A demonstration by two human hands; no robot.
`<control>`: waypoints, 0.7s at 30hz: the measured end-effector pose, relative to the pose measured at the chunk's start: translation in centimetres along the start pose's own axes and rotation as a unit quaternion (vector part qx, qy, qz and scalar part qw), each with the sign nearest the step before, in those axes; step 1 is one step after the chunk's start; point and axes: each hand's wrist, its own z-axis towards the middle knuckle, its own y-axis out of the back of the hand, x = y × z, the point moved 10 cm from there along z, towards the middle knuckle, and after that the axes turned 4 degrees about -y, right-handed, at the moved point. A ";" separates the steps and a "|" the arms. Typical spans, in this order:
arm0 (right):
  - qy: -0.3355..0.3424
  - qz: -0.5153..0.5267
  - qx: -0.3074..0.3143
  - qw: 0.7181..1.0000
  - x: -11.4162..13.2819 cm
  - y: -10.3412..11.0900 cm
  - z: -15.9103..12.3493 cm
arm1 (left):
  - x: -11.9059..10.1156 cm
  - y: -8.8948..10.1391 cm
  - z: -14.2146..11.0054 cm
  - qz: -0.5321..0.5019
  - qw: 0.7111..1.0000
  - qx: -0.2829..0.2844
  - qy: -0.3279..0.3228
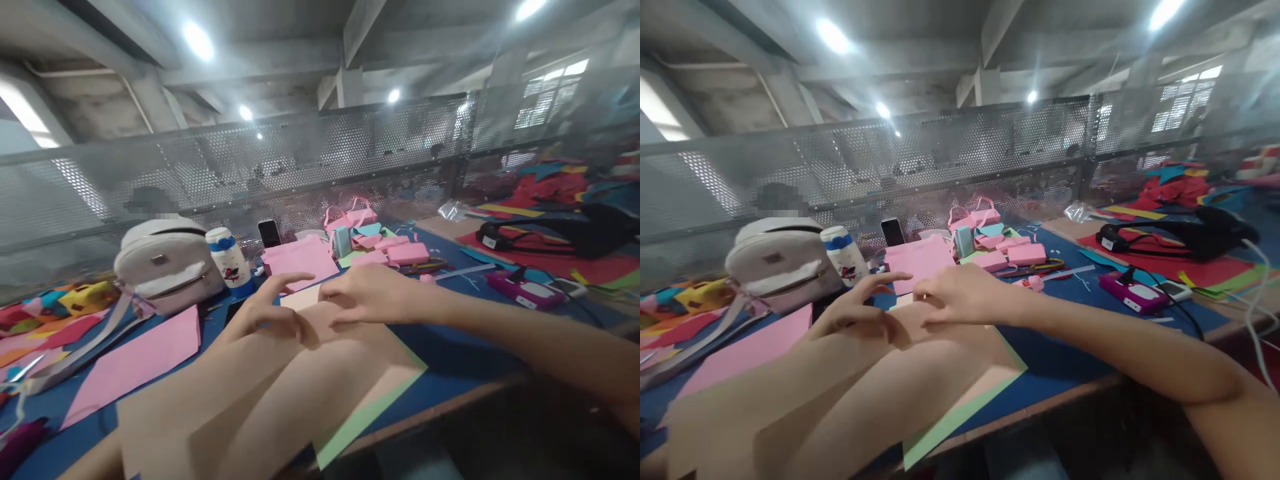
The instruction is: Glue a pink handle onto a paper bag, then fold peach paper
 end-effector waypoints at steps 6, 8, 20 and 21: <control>-0.046 0.090 0.114 0.988 -2.9 -3.8 -0.1 | -2.2 -2.2 -1.6 -0.238 0.970 0.048 -0.017; -0.061 0.085 0.138 0.985 -4.0 -5.1 -0.4 | 0.3 -3.6 -2.2 -0.268 0.957 0.070 0.085; -0.137 -0.021 0.127 0.982 -8.3 -10.0 -0.6 | 6.3 -8.5 -4.4 -0.088 0.966 0.142 0.196; -0.136 -0.031 0.118 0.983 -8.3 -10.2 -0.5 | 6.4 -8.7 -4.5 -0.073 0.967 0.141 0.198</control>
